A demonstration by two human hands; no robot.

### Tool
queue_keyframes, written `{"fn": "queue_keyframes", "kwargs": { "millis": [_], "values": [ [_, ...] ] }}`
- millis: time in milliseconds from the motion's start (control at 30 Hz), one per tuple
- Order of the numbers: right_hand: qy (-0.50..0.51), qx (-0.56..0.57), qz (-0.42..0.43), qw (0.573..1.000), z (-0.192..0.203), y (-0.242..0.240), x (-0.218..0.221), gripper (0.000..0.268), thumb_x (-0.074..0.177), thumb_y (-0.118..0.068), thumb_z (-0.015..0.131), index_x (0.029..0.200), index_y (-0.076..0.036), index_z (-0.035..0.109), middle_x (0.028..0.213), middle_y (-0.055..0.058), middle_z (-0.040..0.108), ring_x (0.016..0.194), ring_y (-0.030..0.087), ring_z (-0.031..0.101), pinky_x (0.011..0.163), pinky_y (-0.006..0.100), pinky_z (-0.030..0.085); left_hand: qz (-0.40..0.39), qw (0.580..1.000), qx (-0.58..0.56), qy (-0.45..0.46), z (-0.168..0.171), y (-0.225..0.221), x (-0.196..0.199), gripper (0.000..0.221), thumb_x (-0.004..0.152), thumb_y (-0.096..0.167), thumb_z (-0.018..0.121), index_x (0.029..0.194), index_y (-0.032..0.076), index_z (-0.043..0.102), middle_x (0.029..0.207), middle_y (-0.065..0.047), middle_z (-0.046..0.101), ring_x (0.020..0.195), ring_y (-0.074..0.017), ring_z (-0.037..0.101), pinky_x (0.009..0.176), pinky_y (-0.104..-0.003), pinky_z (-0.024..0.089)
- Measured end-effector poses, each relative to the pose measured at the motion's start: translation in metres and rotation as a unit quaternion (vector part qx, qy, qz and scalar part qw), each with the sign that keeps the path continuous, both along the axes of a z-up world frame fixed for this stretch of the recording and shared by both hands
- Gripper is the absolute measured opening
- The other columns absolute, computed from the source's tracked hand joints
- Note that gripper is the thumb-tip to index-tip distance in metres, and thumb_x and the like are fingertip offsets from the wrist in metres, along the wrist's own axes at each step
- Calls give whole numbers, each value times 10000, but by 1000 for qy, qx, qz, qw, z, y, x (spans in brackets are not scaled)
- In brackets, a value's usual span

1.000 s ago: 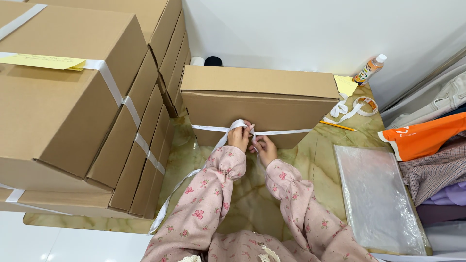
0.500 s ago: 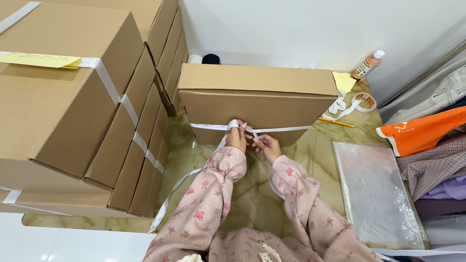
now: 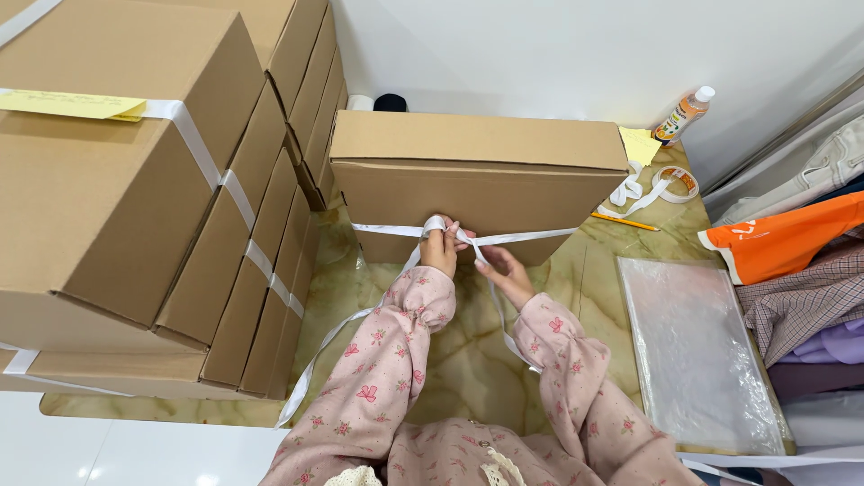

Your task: Packing an item into a cardboard box and tying a decorative ribbon around it.

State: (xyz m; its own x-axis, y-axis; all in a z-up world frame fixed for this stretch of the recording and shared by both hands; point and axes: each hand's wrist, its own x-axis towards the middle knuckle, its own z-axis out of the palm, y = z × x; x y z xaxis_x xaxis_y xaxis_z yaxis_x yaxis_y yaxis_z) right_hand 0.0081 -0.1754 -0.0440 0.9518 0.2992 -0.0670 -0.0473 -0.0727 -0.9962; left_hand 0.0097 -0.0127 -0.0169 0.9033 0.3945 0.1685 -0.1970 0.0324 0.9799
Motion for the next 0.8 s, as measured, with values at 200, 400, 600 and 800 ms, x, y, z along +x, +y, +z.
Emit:
{"fn": "queue_keyframes", "kwargs": {
  "millis": [200,400,600,800],
  "values": [
    [-51,-122,-81,988,17,2,2,256,838,-383,851,1030,-225,794,937,-35,772,899,79,688,852,243,532,3,1000,-14,-8,-2,0,2,265,1056,226,540,1032,-37,554,887,-337,659,794,-410,733,678,-371,683],
    [-56,-88,-59,993,7,16,15,257,756,-239,896,944,-128,761,785,-1,724,754,78,640,748,231,535,14,1000,0,-10,10,-2,-4,272,1049,226,550,1032,-45,567,868,-360,642,785,-425,728,667,-392,685],
    [94,137,-18,986,-31,15,31,253,851,-164,855,1025,-83,692,872,-3,703,773,76,692,697,191,573,13,1000,-9,-11,10,-1,-3,255,1049,205,556,1029,-49,565,869,-361,642,798,-429,727,680,-402,681],
    [63,53,-18,996,-80,16,57,269,876,-203,842,1073,-55,733,940,59,735,837,147,733,698,241,599,42,975,216,44,15,12,-6,338,1007,418,622,984,86,677,821,-190,738,876,-390,729,721,-531,620]
  ]
}}
